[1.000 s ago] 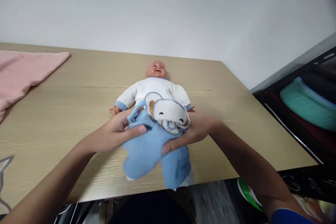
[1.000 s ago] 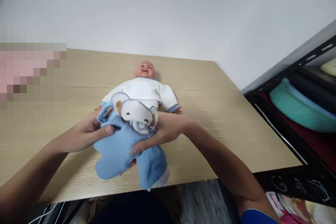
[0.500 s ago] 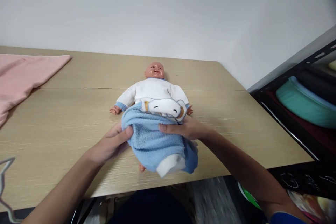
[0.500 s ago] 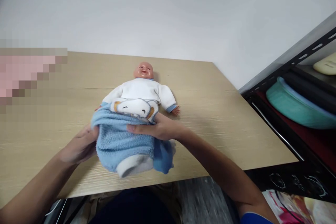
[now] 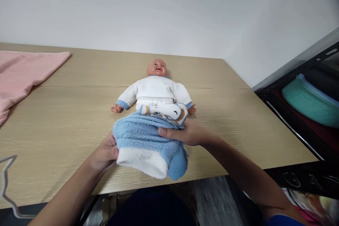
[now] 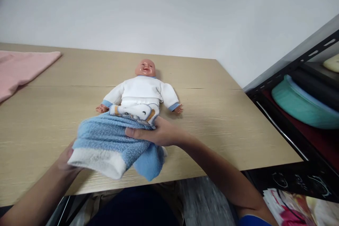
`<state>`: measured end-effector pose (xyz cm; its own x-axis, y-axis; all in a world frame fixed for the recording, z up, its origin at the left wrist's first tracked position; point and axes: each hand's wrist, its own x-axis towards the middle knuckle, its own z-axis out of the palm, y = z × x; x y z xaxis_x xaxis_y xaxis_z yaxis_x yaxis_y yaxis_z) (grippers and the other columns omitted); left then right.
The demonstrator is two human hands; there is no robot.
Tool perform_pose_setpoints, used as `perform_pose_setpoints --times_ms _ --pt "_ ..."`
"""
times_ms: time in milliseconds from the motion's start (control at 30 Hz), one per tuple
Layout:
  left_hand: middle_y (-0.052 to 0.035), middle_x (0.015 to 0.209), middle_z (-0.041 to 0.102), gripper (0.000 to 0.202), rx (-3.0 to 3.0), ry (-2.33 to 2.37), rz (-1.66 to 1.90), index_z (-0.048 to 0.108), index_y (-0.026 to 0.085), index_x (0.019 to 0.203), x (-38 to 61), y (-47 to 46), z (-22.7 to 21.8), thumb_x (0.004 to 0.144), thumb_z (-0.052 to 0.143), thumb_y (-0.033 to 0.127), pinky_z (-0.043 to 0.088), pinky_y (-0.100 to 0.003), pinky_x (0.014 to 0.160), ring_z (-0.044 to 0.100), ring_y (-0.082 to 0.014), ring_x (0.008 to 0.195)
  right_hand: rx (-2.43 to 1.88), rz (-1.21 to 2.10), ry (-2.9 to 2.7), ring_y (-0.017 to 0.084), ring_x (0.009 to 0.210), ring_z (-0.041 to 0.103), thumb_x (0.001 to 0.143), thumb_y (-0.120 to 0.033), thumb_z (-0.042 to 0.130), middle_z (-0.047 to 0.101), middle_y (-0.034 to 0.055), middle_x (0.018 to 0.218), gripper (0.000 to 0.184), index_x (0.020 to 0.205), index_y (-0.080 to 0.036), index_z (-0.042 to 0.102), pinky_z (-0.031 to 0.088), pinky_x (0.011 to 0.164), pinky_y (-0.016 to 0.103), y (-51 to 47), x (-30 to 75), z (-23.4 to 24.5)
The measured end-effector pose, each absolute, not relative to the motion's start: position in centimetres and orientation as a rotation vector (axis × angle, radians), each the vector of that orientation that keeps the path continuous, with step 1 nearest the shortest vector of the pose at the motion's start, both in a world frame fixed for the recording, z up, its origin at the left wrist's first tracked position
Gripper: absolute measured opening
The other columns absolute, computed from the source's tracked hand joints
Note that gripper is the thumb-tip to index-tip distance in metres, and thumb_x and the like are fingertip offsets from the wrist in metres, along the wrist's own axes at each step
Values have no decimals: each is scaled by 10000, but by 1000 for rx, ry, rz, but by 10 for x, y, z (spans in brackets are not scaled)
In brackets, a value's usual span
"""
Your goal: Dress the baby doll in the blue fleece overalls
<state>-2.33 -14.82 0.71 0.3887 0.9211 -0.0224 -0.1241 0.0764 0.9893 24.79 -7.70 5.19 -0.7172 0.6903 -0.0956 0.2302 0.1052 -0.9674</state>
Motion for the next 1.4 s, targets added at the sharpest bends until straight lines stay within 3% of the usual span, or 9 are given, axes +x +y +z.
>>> perform_pose_setpoints --times_ms 133,333,467,600,700,800,967,1233,1400 --pt "-43 726 720 600 1107 840 971 736 200 809 -11 -147 8 780 899 777 598 -339 701 669 -214 708 -726 1853 -1850 295 1459 676 856 -576 948 731 94 1543 797 1530 -250 675 534 1279 458 -77 259 42" --pt "-39 730 722 500 949 703 863 627 197 819 -2 -149 6 982 775 645 558 -309 629 700 -202 624 -775 1789 -1787 282 1513 623 996 -616 798 776 85 1452 585 1444 -245 740 439 1352 496 -87 257 35" --pt "-53 774 764 481 1068 681 870 714 203 950 -4 -158 12 808 944 601 594 -343 732 737 -250 750 -738 1835 -1812 280 1504 626 982 -635 802 766 103 1463 639 1466 -226 717 439 1344 491 -90 252 41" --pt "-26 760 745 311 1153 1012 869 698 211 842 1 -170 18 793 921 421 567 -321 728 683 -220 743 -641 1886 -1991 296 1378 710 779 -444 1004 809 72 1359 693 1392 -234 758 533 1253 442 -98 243 55" --pt "-17 705 721 292 1178 1156 890 657 219 807 8 -177 20 892 780 470 565 -336 730 668 -224 709 -820 1534 -2037 254 1246 745 868 -232 853 827 21 1236 368 1231 -264 799 548 1206 402 -108 233 59" --pt "-35 812 760 352 1228 1274 905 684 212 937 11 -182 24 961 722 562 581 -347 766 700 -246 784 -932 1183 -2105 228 1036 741 906 -130 649 800 11 1070 224 1054 -253 763 582 1078 379 -118 228 58" --pt "-46 1177 751 431 1341 1336 949 590 256 1383 6 -198 31 1043 682 505 579 -323 930 704 -258 1096 -1161 725 -2181 238 880 688 833 -212 724 746 52 1045 201 1024 -228 663 514 795 351 -139 232 65" --pt "-68 1215 745 448 1456 1309 646 453 288 1428 -7 -235 30 1046 577 484 588 -352 866 735 -261 958 -1187 1187 -2579 143 639 574 919 -207 632 759 -22 813 112 810 -233 622 399 639 296 -161 236 82" --pt "-136 1133 774 391 1533 1500 484 455 229 1358 1 -225 15 1060 468 481 549 -456 894 761 -364 999 -1478 858 -2697 261 838 739 959 -299 654 825 105 1019 238 1155 -171 698 455 723 350 -155 225 63"
